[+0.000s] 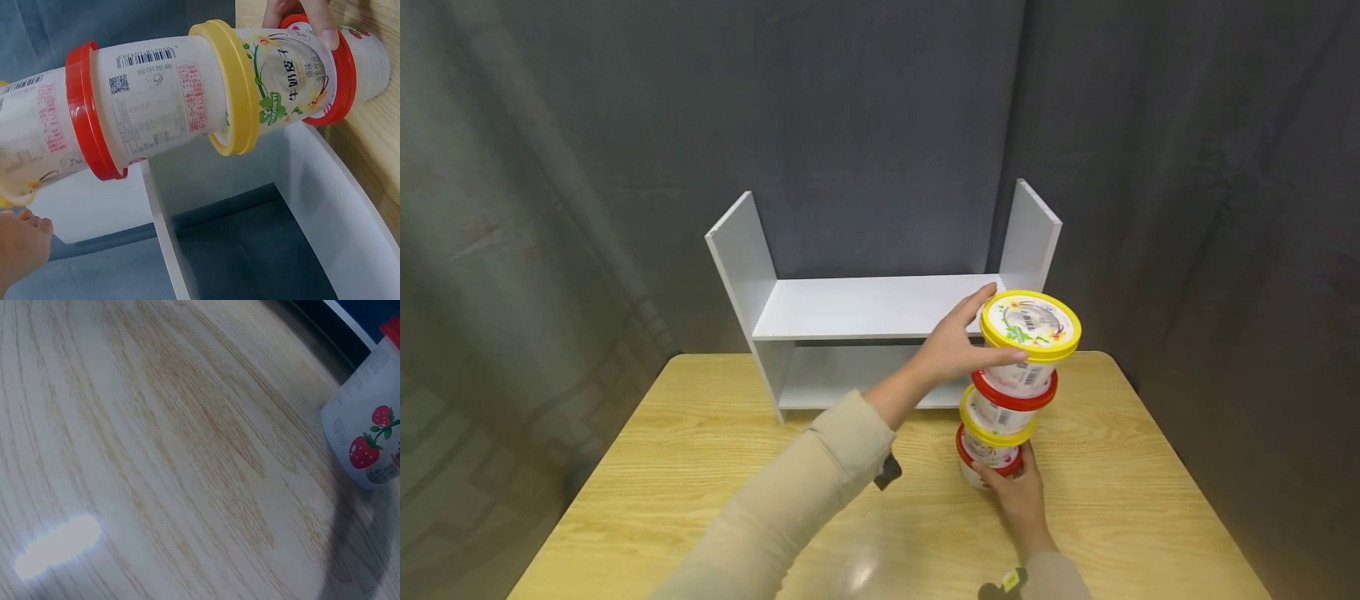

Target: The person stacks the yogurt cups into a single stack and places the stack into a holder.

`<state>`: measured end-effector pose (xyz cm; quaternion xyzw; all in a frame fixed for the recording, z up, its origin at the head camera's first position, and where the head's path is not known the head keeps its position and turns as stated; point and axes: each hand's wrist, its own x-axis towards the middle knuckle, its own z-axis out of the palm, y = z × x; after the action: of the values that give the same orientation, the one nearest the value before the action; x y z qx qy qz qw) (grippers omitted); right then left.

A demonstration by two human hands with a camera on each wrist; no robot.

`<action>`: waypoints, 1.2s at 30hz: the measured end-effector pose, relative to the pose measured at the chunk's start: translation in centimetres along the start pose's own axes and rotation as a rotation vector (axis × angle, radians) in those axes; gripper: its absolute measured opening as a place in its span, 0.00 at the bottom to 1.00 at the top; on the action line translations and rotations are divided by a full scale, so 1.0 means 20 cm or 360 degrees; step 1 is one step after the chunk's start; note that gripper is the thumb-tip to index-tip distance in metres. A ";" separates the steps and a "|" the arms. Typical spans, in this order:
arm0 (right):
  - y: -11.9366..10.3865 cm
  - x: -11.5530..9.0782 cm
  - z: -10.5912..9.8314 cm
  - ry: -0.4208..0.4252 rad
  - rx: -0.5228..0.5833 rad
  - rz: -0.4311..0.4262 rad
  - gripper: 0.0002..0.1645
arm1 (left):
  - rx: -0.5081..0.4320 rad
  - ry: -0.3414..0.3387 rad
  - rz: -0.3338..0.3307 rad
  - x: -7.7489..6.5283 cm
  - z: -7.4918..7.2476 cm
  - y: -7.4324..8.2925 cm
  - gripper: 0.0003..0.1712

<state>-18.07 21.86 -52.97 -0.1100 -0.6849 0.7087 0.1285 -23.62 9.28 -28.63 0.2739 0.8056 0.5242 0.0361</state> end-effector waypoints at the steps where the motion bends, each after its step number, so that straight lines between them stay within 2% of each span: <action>1: 0.00 0.00 0.00 0.0003 0.0005 0.0005 0.44 | 0.0005 0.0010 0.0002 -0.01 -0.01 -0.01 0.47; 7: -0.02 -0.01 0.00 0.0012 -0.0033 0.0038 0.43 | 0.0085 0.0073 0.0059 -0.05 -0.08 -0.07 0.48; 15: -0.01 -0.01 -0.01 0.0015 -0.0016 0.0033 0.43 | 0.0145 0.0250 0.0058 -0.13 -0.23 -0.16 0.47; 22: -0.02 -0.01 -0.01 0.0024 -0.0027 0.0034 0.43 | 0.0143 0.0359 0.0196 -0.22 -0.38 -0.27 0.43; 27: -0.01 -0.01 -0.01 0.0014 -0.0022 0.0008 0.43 | 0.0109 0.0441 0.0184 -0.29 -0.50 -0.34 0.40; 34: -0.01 -0.01 -0.01 -0.0005 0.0034 0.0001 0.42 | 0.0009 0.0624 0.0100 -0.42 -0.67 -0.29 0.35; 36: -0.01 -0.01 -0.01 -0.0010 0.0041 0.0003 0.42 | 0.0010 0.0678 0.0073 -0.44 -0.71 -0.31 0.34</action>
<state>-17.83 21.91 -52.86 -0.1067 -0.6760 0.7180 0.1270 -23.69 -8.53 -29.65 0.1753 0.7902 0.5685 -0.1476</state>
